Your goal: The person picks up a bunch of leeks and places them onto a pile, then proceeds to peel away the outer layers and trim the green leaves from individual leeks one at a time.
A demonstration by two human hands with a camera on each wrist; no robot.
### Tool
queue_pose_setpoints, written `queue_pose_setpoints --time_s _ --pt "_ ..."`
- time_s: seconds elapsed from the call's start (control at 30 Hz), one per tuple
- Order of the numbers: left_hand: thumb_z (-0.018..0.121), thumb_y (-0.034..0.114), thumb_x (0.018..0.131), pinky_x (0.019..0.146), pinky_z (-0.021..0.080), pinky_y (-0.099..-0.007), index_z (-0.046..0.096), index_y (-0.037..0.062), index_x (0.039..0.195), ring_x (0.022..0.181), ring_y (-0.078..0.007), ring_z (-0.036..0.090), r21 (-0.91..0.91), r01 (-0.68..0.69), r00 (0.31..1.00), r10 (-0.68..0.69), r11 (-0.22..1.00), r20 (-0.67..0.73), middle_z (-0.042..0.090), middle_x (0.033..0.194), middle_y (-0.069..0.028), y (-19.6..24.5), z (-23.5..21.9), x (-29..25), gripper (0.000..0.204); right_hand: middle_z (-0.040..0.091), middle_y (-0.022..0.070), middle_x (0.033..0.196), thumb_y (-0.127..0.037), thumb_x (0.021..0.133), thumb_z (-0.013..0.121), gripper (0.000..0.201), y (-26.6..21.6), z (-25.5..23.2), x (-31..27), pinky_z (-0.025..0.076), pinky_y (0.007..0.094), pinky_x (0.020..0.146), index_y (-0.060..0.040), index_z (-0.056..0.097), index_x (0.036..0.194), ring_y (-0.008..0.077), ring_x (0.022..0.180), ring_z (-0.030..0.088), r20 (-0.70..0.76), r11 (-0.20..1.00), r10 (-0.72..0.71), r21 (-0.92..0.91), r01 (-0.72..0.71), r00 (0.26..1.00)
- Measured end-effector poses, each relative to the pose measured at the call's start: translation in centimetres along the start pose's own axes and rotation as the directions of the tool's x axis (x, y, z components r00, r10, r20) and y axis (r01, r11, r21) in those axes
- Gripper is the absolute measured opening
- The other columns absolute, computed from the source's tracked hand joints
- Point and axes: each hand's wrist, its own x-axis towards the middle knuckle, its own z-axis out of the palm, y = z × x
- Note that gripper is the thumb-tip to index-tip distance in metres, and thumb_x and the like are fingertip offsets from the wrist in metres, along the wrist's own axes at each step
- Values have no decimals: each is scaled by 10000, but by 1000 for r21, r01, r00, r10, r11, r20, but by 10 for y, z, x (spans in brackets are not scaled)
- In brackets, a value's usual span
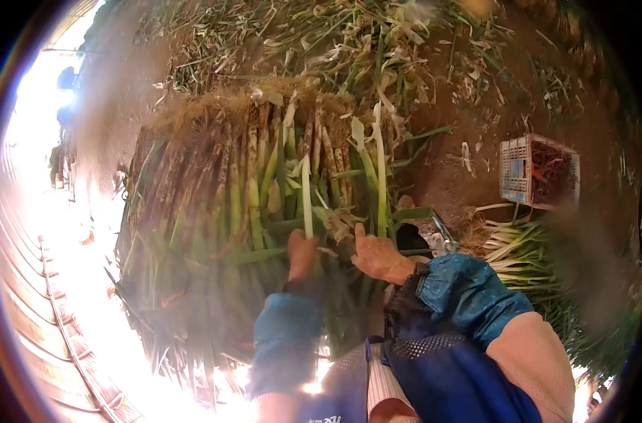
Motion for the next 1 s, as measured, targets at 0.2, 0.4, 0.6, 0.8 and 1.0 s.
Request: queue_pose_setpoints --time_s 0.2,0.4,0.6,0.8,1.0 --pt "500 -9 742 534 465 -308 532 -55 1039 630 -174 573 -143 -18 986 41 990 159 568 796 -122 -65 -25 -30 303 601 267 740 -105 726 535 353 4 26 25 482 483 652 89 398 988 427 718 607 -45 995 -98 -18 97 994" --pt "493 -3 740 502 441 -271 529 -40 1068 585 -143 526 -77 17 998 -13 997 57 555 740 -80 -60 -22 -60 331 594 264 739 -128 720 512 602 8 38 82 476 468 653 193 310 1187 423 712 588 -120 997 14 -72 -23 993" --pt "479 33 714 580 450 -342 515 -6 1112 663 -221 561 -8 -33 999 34 999 42 571 771 -143 -72 -24 -70 401 597 263 754 -123 721 492 642 -2 32 72 475 466 635 229 283 1216 411 723 591 -75 998 -1 -62 -4 997" --pt "485 42 703 622 465 -364 501 3 1150 690 -251 579 -140 46 997 -36 989 70 583 806 -186 -62 -30 -80 448 584 275 713 -134 720 505 487 0 26 78 466 478 650 193 387 1060 437 714 579 -99 998 -26 52 31 995" --pt "498 58 742 613 469 -378 468 8 1201 673 -264 589 -112 17 1000 -17 994 3 587 796 -193 6 -45 -100 463 569 300 725 -167 756 507 390 -6 7 24 448 505 666 114 364 985 478 716 551 -9 991 -64 115 64 998"
